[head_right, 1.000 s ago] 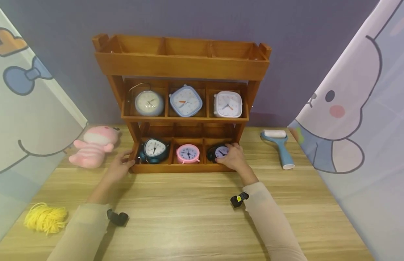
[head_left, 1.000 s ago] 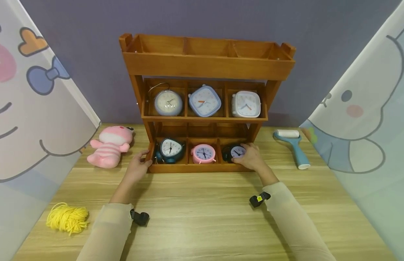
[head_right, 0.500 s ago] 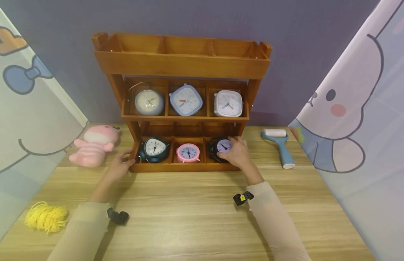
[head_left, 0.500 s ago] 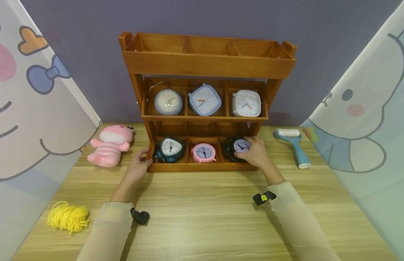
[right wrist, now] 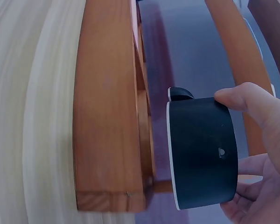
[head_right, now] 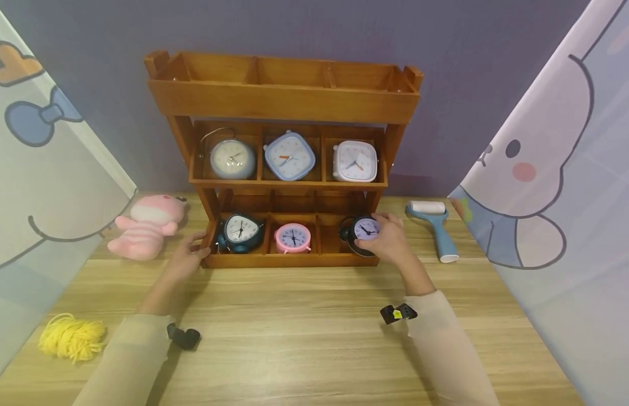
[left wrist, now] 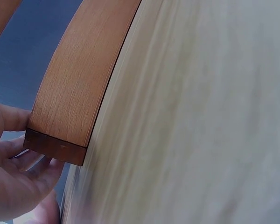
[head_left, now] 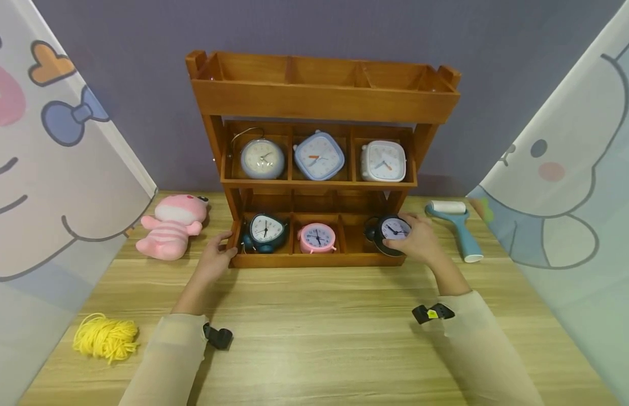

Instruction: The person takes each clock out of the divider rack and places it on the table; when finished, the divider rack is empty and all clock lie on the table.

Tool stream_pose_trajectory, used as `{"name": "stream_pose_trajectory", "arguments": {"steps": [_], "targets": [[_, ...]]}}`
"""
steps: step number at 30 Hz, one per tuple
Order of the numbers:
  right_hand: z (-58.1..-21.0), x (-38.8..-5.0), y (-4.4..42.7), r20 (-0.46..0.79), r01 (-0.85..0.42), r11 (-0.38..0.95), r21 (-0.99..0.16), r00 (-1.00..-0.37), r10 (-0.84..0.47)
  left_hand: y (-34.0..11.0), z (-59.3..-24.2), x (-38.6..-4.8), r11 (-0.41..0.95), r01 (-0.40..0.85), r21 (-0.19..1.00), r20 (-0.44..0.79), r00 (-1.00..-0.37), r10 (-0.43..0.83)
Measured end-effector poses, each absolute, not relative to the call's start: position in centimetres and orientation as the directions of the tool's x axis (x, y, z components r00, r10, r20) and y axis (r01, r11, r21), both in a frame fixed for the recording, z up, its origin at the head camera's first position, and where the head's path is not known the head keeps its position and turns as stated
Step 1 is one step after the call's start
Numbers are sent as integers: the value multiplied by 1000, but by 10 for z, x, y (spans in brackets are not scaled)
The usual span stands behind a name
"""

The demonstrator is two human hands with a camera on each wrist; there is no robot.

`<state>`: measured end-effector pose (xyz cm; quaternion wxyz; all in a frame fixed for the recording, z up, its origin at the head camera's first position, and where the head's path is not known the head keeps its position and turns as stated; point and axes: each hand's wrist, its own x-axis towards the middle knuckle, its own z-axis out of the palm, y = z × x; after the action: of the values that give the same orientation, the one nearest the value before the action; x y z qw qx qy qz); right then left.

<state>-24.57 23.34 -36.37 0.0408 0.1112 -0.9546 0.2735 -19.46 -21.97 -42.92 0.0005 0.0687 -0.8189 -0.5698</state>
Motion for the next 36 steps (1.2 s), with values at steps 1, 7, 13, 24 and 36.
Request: {"name": "stream_pose_trajectory", "arguments": {"steps": [1, 7, 13, 24, 36], "targets": [[-362, -244, 236, 142, -236, 829, -507, -972, -190, -220, -429, -195, 342, -110, 933, -75, -991, -112], [-354, -237, 254, 108, -191, 859, -475, -981, -159, -220, -430, -196, 354, -103, 930, -67, -991, -112], [-353, -241, 272, 79, -137, 875, -465, -990, -113, -219, -429, -196, 372, -90, 924, -53, -993, -108], [-365, -261, 294, 133, -110, 875, -472, -990, -52, -218, -428, -194, 354, -103, 930, -70, -992, -106], [-383, -290, 305, 68, -10, 898, -439, -997, 23, -218, -429, -193, 331, -105, 938, -69, -991, -119]]}}
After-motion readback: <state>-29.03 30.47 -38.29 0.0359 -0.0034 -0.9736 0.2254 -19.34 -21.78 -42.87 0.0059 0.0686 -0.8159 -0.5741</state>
